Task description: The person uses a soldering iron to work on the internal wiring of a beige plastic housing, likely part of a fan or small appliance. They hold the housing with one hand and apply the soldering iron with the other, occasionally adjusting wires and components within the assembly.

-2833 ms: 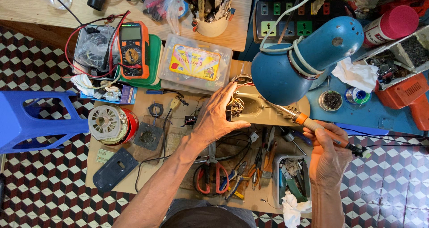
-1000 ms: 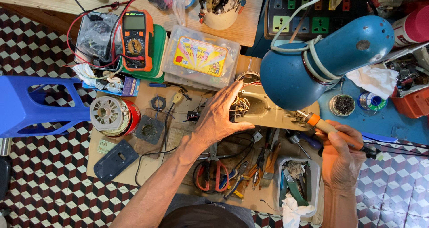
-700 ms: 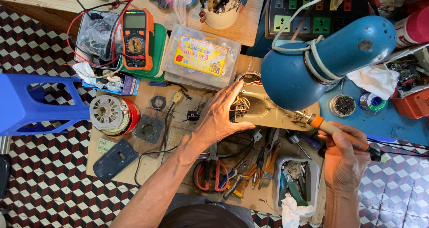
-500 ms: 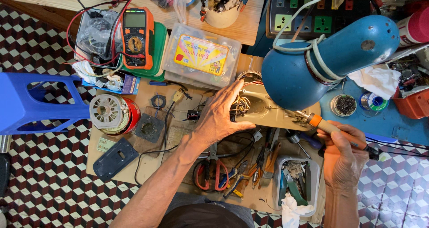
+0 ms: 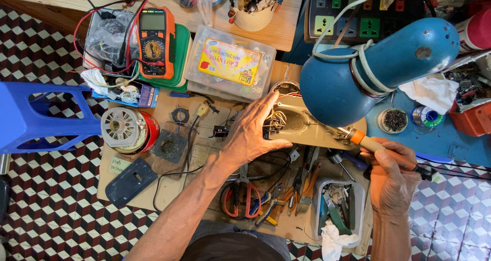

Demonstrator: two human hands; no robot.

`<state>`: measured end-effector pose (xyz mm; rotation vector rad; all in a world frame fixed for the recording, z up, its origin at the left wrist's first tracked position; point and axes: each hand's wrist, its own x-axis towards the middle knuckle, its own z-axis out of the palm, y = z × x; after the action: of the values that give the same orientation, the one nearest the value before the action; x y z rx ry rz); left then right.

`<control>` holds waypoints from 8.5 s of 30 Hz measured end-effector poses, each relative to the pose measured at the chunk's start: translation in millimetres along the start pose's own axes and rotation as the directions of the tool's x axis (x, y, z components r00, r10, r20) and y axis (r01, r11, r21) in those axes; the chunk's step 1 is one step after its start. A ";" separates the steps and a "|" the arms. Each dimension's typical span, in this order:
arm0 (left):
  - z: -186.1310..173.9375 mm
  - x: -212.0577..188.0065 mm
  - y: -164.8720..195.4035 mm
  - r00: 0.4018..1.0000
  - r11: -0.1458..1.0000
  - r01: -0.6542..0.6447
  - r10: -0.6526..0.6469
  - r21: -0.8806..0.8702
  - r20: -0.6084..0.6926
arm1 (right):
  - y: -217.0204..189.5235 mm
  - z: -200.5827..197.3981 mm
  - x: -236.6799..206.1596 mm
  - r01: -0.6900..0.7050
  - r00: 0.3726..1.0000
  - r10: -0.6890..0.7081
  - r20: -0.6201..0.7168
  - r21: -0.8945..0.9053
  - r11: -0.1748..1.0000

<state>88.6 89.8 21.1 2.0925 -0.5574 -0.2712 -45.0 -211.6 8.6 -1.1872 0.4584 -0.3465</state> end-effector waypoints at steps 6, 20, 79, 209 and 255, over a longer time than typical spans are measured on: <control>-0.1 -1.5 0.1 1.000 1.000 0.006 -0.006 -0.005 0.001 | 2.0 0.1 -0.7 0.001 1.000 -0.001 -0.017 0.026 1.000; -0.2 -1.5 -0.1 1.000 1.000 -0.017 0.017 -0.006 -0.020 | -9.5 7.1 3.7 0.041 0.998 -0.043 -0.050 -0.052 0.998; 0.7 -1.9 -0.5 1.000 0.999 0.001 -0.002 -0.043 -0.008 | -4.3 -11.9 -3.9 0.036 0.999 -0.036 -0.013 0.013 0.999; 3.5 -2.2 -1.4 1.000 0.996 0.024 -0.023 -0.090 0.006 | -5.9 13.1 -12.8 0.082 0.994 -0.087 -0.065 -0.075 0.994; 2.6 -3.2 -2.0 1.000 0.998 -0.013 0.012 -0.056 -0.024 | -10.3 20.9 -14.7 0.109 0.993 -0.113 -0.033 -0.111 0.988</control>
<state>85.4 90.4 18.0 2.0351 -0.5427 -0.2520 -47.1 -191.1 26.9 -1.3171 0.4505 -0.4461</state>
